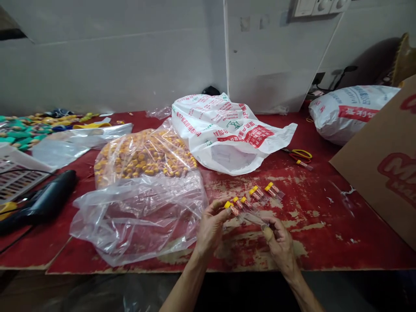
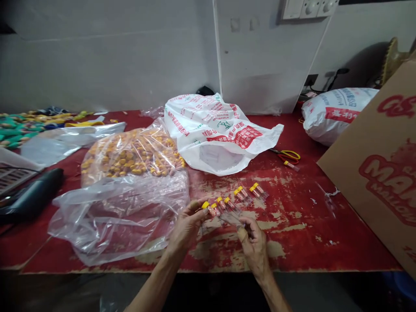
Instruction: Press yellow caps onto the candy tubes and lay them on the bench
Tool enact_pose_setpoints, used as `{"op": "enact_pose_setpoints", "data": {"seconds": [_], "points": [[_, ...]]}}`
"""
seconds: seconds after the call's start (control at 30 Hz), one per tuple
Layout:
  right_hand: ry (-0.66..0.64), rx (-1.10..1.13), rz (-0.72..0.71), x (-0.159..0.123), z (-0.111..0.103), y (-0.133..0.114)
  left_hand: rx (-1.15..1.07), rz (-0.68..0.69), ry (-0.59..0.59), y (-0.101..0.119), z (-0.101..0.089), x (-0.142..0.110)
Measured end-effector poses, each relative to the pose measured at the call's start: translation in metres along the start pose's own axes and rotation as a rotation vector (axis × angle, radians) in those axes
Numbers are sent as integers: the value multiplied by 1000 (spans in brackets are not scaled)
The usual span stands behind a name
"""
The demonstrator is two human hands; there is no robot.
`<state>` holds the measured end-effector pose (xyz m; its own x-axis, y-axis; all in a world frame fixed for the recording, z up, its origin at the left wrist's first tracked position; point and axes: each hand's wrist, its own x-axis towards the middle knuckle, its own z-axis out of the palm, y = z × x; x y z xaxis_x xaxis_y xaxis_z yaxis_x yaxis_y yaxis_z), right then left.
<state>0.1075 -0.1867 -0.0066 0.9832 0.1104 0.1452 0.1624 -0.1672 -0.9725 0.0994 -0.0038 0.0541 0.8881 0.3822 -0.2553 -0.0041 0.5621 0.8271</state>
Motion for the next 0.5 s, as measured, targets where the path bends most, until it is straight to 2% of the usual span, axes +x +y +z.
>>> {"op": "enact_pose_setpoints", "data": {"seconds": [0.17,0.3,0.37,0.5], "points": [[-53,-37,-101,-9,7,-3,-122,-25,121,-23,-5,-19],[-78,-108,-164,-12,13,-9,-202,20,191,-33,-11,-27],[-79,-126,-171,-14,16,-12,-183,55,186,-35,-15,-31],[-101,-118,-163,-18,22,-11,19,85,109,-39,-26,-42]]}}
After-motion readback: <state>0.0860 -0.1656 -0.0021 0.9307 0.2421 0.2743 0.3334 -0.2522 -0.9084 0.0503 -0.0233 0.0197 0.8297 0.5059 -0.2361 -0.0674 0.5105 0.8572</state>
